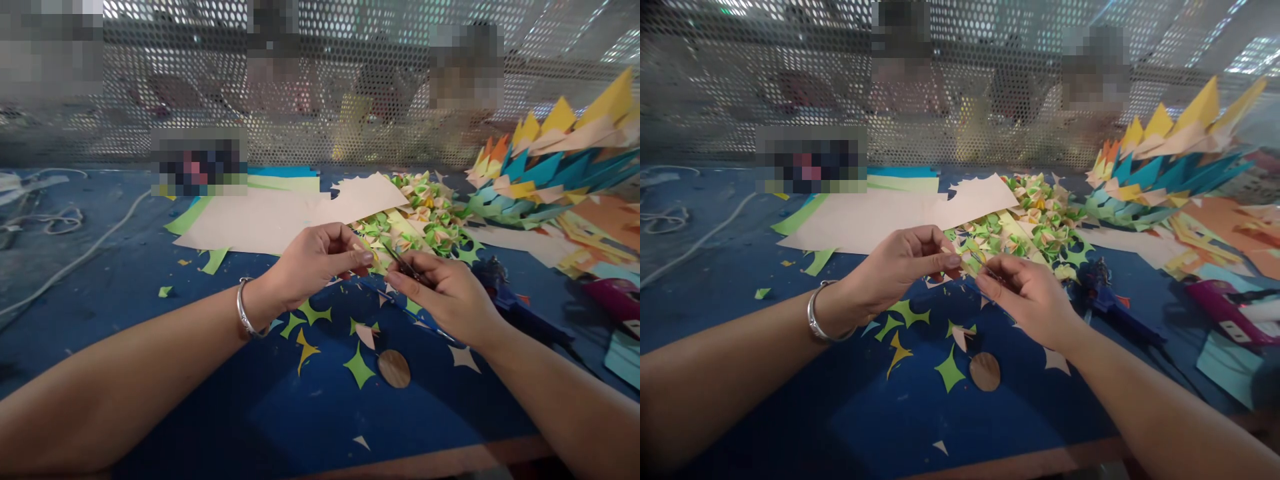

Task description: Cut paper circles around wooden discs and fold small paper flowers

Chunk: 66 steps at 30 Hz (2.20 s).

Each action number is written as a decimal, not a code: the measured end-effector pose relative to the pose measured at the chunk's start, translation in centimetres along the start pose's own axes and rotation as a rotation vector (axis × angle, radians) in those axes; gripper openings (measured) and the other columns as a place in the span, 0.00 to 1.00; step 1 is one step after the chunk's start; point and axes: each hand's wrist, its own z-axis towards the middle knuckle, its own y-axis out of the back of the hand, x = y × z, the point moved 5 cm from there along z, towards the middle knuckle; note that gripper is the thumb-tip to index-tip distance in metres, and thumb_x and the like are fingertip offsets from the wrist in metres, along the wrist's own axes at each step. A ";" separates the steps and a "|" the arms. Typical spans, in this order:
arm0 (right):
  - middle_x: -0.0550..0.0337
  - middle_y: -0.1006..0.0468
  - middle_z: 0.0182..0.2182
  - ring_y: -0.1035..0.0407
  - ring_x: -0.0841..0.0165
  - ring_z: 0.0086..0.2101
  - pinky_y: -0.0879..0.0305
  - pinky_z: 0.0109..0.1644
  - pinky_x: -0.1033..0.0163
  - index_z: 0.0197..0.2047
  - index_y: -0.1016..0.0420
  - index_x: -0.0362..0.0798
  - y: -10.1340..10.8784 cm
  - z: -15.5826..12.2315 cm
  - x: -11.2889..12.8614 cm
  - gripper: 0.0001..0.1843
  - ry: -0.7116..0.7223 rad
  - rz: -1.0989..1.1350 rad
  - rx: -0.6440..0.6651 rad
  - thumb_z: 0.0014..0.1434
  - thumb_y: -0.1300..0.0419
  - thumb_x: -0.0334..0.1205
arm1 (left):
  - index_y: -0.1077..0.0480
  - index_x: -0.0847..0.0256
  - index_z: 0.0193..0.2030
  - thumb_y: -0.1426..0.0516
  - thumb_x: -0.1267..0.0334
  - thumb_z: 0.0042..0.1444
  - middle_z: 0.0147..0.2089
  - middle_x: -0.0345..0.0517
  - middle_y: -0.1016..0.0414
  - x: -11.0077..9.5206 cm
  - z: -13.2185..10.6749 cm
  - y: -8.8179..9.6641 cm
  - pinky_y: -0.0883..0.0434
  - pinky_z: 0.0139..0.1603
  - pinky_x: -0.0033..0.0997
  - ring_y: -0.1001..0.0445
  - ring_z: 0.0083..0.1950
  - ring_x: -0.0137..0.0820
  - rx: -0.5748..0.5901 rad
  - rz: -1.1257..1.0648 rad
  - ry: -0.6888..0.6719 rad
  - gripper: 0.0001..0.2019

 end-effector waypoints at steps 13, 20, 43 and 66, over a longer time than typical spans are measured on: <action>0.65 0.34 0.24 0.41 0.75 0.22 0.46 0.23 0.68 0.33 0.28 0.48 -0.1 -0.1 -0.4 0.11 0.042 -0.016 0.015 0.65 0.41 0.45 | 0.28 0.65 0.32 0.36 0.69 0.55 0.30 0.41 0.23 2.2 -0.4 -1.7 0.32 0.32 0.24 0.22 0.33 0.26 0.029 -0.217 0.175 0.04; 0.61 0.29 0.28 0.36 0.73 0.27 0.39 0.27 0.69 0.38 0.25 0.48 0.1 0.0 -0.4 0.12 0.014 0.072 0.006 0.62 0.38 0.49 | 0.30 0.64 0.34 0.40 0.69 0.58 0.31 0.40 0.23 2.1 -0.4 -1.1 0.31 0.33 0.24 0.21 0.33 0.26 -0.099 -0.247 0.167 0.03; 0.68 0.40 0.21 0.46 0.76 0.19 0.51 0.22 0.67 0.32 0.32 0.49 0.4 -0.7 -0.6 0.19 0.005 -0.166 0.068 0.65 0.43 0.56 | 0.34 0.60 0.35 0.38 0.65 0.58 0.36 0.40 0.20 2.0 -0.6 -1.0 0.29 0.33 0.23 0.18 0.36 0.28 -0.024 -0.345 0.043 0.07; 0.67 0.40 0.20 0.46 0.74 0.20 0.50 0.23 0.66 0.30 0.33 0.49 0.2 -0.7 -0.4 0.19 0.057 -0.223 0.083 0.66 0.45 0.53 | 0.35 0.59 0.35 0.37 0.62 0.56 0.34 0.40 0.21 1.9 -1.0 -1.5 0.29 0.35 0.26 0.19 0.35 0.29 0.012 -0.267 0.054 0.09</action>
